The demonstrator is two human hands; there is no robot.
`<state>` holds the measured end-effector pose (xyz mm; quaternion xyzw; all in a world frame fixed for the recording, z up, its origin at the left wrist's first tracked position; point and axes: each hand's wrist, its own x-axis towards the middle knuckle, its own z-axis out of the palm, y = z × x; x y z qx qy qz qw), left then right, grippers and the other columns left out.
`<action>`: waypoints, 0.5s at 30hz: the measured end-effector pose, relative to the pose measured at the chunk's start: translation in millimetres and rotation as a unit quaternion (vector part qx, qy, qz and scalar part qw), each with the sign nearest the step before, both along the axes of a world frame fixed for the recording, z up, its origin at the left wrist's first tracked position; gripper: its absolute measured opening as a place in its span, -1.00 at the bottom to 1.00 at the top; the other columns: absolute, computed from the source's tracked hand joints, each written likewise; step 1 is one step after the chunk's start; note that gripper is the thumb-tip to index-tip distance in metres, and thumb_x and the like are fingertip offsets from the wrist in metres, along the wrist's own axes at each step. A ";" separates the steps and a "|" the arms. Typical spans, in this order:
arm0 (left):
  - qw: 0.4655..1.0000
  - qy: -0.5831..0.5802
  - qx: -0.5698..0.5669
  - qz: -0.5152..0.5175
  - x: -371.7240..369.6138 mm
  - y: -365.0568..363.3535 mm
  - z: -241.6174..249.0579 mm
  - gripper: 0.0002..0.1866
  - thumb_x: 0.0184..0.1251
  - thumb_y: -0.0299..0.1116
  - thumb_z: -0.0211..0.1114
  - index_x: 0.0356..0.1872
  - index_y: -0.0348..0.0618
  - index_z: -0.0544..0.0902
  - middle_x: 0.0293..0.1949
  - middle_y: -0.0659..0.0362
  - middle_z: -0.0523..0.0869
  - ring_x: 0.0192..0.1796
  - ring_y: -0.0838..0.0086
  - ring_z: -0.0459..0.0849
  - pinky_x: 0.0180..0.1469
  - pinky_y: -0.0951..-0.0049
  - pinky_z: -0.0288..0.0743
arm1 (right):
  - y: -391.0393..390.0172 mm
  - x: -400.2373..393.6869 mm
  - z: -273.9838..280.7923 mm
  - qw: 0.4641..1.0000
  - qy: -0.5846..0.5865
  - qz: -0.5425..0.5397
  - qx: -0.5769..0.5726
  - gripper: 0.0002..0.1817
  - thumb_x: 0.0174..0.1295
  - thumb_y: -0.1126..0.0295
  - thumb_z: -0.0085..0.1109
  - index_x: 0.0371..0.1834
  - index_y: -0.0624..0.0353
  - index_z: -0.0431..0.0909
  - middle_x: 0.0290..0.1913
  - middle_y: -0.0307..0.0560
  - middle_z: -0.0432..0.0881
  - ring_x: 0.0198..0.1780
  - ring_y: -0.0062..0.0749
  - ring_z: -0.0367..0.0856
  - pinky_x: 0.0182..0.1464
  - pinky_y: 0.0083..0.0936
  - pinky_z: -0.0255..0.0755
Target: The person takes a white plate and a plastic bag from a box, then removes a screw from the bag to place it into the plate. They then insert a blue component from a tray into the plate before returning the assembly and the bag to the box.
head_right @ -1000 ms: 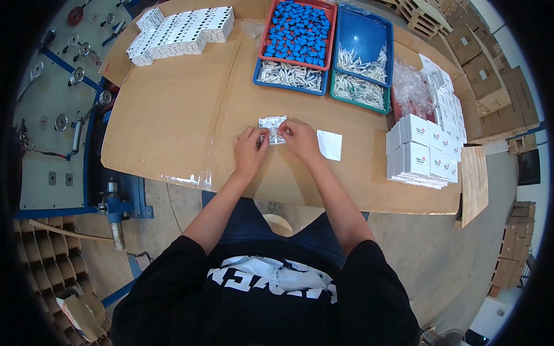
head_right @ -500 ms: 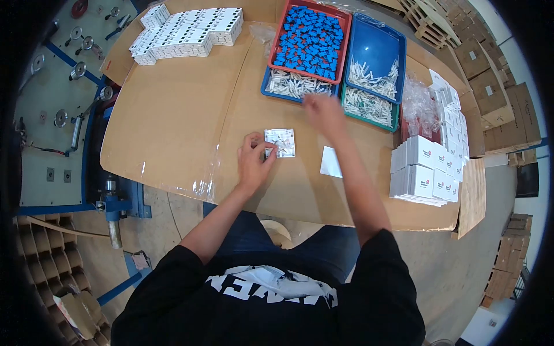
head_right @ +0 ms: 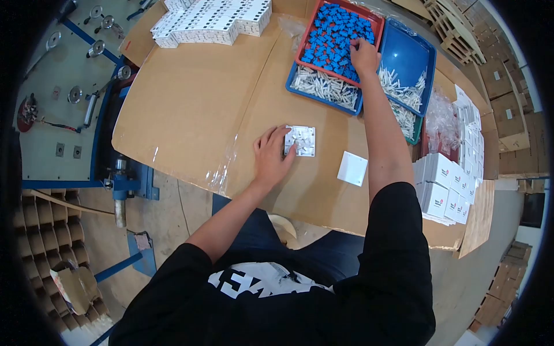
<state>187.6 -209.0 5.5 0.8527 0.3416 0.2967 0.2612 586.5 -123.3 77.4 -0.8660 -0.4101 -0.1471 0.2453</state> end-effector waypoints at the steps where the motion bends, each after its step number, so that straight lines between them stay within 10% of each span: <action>1: 1.000 0.001 -0.005 -0.003 -0.6 0.5 -0.1 -0.42 0.31 -0.17 0.35 0.33 -0.12 0.52 0.32 0.12 0.61 0.45 0.17 0.43 0.46 0.08 0.12 | -2.6 2.5 -4.5 1.000 0.001 -0.002 -0.004 -0.76 0.26 0.18 0.36 -0.11 0.04 0.75 -0.12 -0.05 0.80 -0.03 -0.07 0.74 -0.01 -0.11 0.54; 7: 1.000 0.009 -0.027 0.007 -0.4 1.0 10.8 -0.24 0.23 -0.04 0.42 0.39 -0.21 0.45 0.36 0.05 0.57 0.48 0.18 0.39 0.47 0.08 0.10 | -48.4 -86.7 -9.3 0.948 0.118 0.190 0.228 -0.82 0.21 0.39 0.39 -0.15 0.18 0.71 -0.26 -0.05 0.72 -0.26 -0.33 0.72 -0.16 -0.42 0.59; 15: 0.998 0.062 -0.016 -0.009 0.0 -1.9 8.3 0.09 -0.01 0.13 0.52 0.52 -0.29 0.30 0.42 0.00 0.50 0.53 0.23 0.31 0.50 0.09 0.06 | -129.7 -243.5 -46.8 0.922 0.234 0.294 0.093 -0.80 0.25 0.49 0.34 -0.06 0.20 0.71 -0.09 -0.02 0.65 -0.04 -0.10 0.71 -0.01 -0.30 0.62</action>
